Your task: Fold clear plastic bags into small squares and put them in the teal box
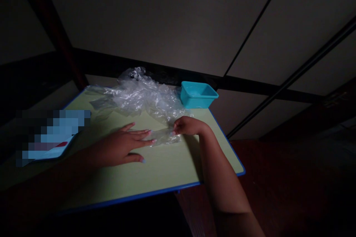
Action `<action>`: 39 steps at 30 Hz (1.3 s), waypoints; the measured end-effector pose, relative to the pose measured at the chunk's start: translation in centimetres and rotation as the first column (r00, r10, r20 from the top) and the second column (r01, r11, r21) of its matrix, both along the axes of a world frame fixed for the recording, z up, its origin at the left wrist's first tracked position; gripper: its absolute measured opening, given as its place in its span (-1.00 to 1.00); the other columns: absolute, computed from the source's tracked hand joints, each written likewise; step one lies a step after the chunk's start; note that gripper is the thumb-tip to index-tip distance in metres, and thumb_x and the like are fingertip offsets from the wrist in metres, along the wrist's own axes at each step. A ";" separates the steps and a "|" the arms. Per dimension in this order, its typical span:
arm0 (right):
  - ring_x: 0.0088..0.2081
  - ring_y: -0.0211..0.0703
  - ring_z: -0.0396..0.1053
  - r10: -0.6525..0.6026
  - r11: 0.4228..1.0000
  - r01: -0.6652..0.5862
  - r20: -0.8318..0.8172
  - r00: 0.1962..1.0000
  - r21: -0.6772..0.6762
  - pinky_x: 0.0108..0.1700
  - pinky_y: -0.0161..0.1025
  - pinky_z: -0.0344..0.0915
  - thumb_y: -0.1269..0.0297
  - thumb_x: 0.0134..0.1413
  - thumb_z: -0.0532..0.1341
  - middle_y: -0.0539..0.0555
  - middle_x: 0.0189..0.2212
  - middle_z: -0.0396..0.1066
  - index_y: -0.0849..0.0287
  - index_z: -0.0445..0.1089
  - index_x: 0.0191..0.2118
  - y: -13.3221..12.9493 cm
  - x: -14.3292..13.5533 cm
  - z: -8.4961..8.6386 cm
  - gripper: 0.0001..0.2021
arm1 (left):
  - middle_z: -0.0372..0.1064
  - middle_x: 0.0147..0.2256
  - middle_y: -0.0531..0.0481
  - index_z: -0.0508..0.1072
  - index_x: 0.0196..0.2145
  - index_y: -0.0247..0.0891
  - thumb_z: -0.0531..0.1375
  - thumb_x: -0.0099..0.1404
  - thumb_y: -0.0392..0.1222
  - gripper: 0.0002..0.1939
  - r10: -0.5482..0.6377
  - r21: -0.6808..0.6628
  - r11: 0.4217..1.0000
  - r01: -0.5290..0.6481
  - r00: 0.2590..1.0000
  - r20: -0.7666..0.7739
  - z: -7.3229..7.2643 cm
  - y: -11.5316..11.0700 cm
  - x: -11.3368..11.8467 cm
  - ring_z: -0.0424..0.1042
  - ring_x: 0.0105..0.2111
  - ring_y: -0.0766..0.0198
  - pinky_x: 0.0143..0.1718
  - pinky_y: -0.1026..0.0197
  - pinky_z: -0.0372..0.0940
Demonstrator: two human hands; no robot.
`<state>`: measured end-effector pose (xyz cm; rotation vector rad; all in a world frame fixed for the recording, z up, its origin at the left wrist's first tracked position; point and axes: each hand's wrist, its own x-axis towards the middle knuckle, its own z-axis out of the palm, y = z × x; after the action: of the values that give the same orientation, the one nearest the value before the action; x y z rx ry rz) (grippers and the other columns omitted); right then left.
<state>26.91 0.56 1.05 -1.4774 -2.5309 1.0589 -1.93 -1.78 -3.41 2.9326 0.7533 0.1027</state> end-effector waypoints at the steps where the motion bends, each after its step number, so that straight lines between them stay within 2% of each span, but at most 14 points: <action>1: -0.45 -0.26 0.23 0.001 1.000 -0.001 -0.006 1.000 0.002 -0.34 -0.29 0.16 0.20 0.03 0.19 0.01 -0.51 0.35 0.29 0.41 -0.39 -0.1 0.0 0.1 -0.79 | 0.09 0.23 -0.08 0.18 0.20 0.04 -0.01 0.30 0.26 -0.42 -0.003 0.000 1.000 0.003 1.000 0.000 0.0 0.0 0.0 0.10 0.23 0.09 0.24 -0.14 -0.29; 6: -0.45 -0.30 0.22 -0.003 1.000 0.001 -0.118 0.993 -0.017 -0.37 -0.31 0.15 0.18 0.06 0.20 0.00 -0.50 0.33 0.27 0.40 -0.37 -0.8 0.4 0.4 -0.78 | 0.07 0.24 -0.10 0.14 0.22 0.04 -0.02 0.29 0.27 -0.39 -0.007 -0.014 1.000 0.007 1.000 -0.004 -0.1 -0.1 0.1 0.07 0.25 0.08 0.24 -0.15 -0.28; 9: -0.50 -0.35 0.20 -0.101 0.978 0.043 -0.288 0.952 -0.203 -0.44 -0.35 0.16 0.08 -0.01 0.26 -0.02 -0.47 0.35 0.26 0.39 -0.27 -1.5 1.0 -0.4 -0.68 | 0.06 0.24 -0.10 0.15 0.22 0.03 -0.01 0.29 0.26 -0.39 0.004 -0.028 1.000 -0.004 1.000 -0.010 0.2 -0.2 0.2 0.07 0.25 0.07 0.23 -0.16 -0.26; 11: -0.55 -0.38 0.20 -0.160 0.955 0.059 -0.336 0.928 -0.292 -0.49 -0.36 0.16 0.06 -0.11 0.34 -0.05 -0.49 0.34 0.26 0.38 -0.25 -1.9 1.5 -1.2 -0.62 | 0.06 0.24 -0.11 0.17 0.22 0.04 0.00 0.28 0.26 -0.39 0.014 -0.038 0.999 -0.015 1.000 -0.021 0.4 -0.2 0.2 0.07 0.24 0.07 0.23 -0.15 -0.24; 13: -0.57 -0.39 0.19 -0.224 0.950 0.112 -0.389 0.894 -0.291 -0.50 -0.36 0.17 0.07 -0.16 0.37 -0.07 -0.51 0.34 0.26 0.38 -0.29 -2.2 1.9 -1.9 -0.62 | 0.04 0.24 -0.11 0.17 0.21 0.04 0.01 0.28 0.26 -0.39 0.022 -0.052 0.998 -0.024 0.999 -0.035 0.5 -0.2 0.2 0.07 0.25 0.07 0.23 -0.15 -0.23; 15: -0.49 -0.35 0.26 -0.247 0.955 0.141 -0.440 0.863 -0.260 -0.39 -0.32 0.24 0.09 -0.18 0.39 -0.06 -0.50 0.36 0.25 0.39 -0.36 -2.5 2.1 -2.4 -0.66 | 0.03 0.25 -0.12 0.16 0.22 0.05 0.03 0.27 0.27 -0.38 0.026 -0.066 0.997 -0.029 0.999 -0.045 0.7 -0.2 0.3 0.06 0.25 0.07 0.24 -0.15 -0.23; 17: -0.42 -0.31 0.31 -0.231 0.959 0.127 -0.438 0.869 -0.253 -0.28 -0.28 0.27 0.14 -0.19 0.40 -0.05 -0.47 0.38 0.25 0.40 -0.39 -2.6 2.1 -2.5 -0.69 | 0.01 0.26 -0.11 0.13 0.23 0.06 0.04 0.26 0.26 -0.37 0.027 -0.077 0.997 -0.031 0.998 -0.052 0.7 -0.2 0.3 0.04 0.25 0.06 0.24 -0.15 -0.24; 19: -0.40 -0.31 0.32 -0.215 0.959 0.105 -0.437 0.873 -0.262 -0.27 -0.28 0.28 0.17 -0.17 0.39 -0.05 -0.46 0.39 0.25 0.41 -0.38 -2.7 2.1 -2.4 -0.72 | -0.03 0.27 -0.13 0.10 0.24 0.05 0.05 0.26 0.25 -0.36 0.027 -0.084 0.996 -0.032 0.997 -0.066 0.7 -0.2 0.4 0.02 0.26 0.05 0.23 -0.18 -0.24; 21: -0.47 -0.36 0.28 -0.209 0.955 0.093 -0.416 0.885 -0.281 -0.37 -0.35 0.26 0.20 -0.15 0.38 -0.07 -0.50 0.37 0.26 0.41 -0.37 -2.8 2.1 -2.2 -0.74 | -0.05 0.27 -0.15 0.09 0.24 0.05 0.05 0.26 0.25 -0.35 0.024 -0.089 0.996 -0.031 0.996 -0.081 0.6 -0.1 0.4 0.01 0.27 0.03 0.23 -0.21 -0.23; 24: -0.66 -0.44 0.15 -0.235 0.925 0.105 -0.333 0.913 -0.365 -0.63 -0.45 0.12 0.21 -0.11 0.33 -0.13 -0.63 0.28 0.27 0.40 -0.33 -3.0 1.9 -2.2 -0.75 | -0.05 0.27 -0.16 0.08 0.25 0.06 0.05 0.26 0.25 -0.35 0.020 -0.088 0.996 -0.027 0.997 -0.080 0.5 -0.1 0.3 0.01 0.26 0.02 0.22 -0.23 -0.25; 26: -0.71 -0.44 0.13 -0.265 0.904 0.131 -0.295 0.918 -0.406 -0.71 -0.46 0.08 0.21 -0.11 0.31 -0.14 -0.66 0.28 0.26 0.37 -0.33 -3.2 1.7 -2.3 -0.76 | -0.05 0.27 -0.16 0.08 0.24 0.07 0.03 0.26 0.26 -0.36 0.018 -0.092 0.995 -0.024 0.997 -0.072 0.6 -0.1 0.2 0.01 0.27 0.01 0.22 -0.24 -0.26; 32: -0.74 -0.40 0.22 -0.327 0.888 0.194 -0.276 0.904 -0.417 -0.75 -0.45 0.18 0.22 -0.10 0.27 -0.11 -0.67 0.33 0.23 0.30 -0.41 -3.5 1.5 -2.4 -0.80 | -0.06 0.28 -0.17 0.09 0.24 0.09 0.05 0.26 0.25 -0.37 0.014 -0.111 0.993 -0.024 0.996 -0.090 1.0 -0.2 0.4 -0.01 0.27 -0.03 0.21 -0.29 -0.27; 39: -0.75 -0.40 0.23 -0.294 0.882 0.148 -0.278 0.915 -0.448 -0.74 -0.45 0.21 0.27 -0.09 0.26 -0.12 -0.67 0.34 0.23 0.30 -0.38 -3.4 1.4 -2.6 -0.83 | -0.07 0.28 -0.16 0.08 0.24 0.13 0.05 0.25 0.27 -0.36 0.030 -0.100 0.994 -0.040 0.995 -0.099 0.7 -0.2 0.4 0.00 0.27 -0.02 0.20 -0.26 -0.25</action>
<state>28.33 -2.87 -1.56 -1.4610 -1.9204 1.7195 -1.56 -2.03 -2.68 2.8459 0.7989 -0.0739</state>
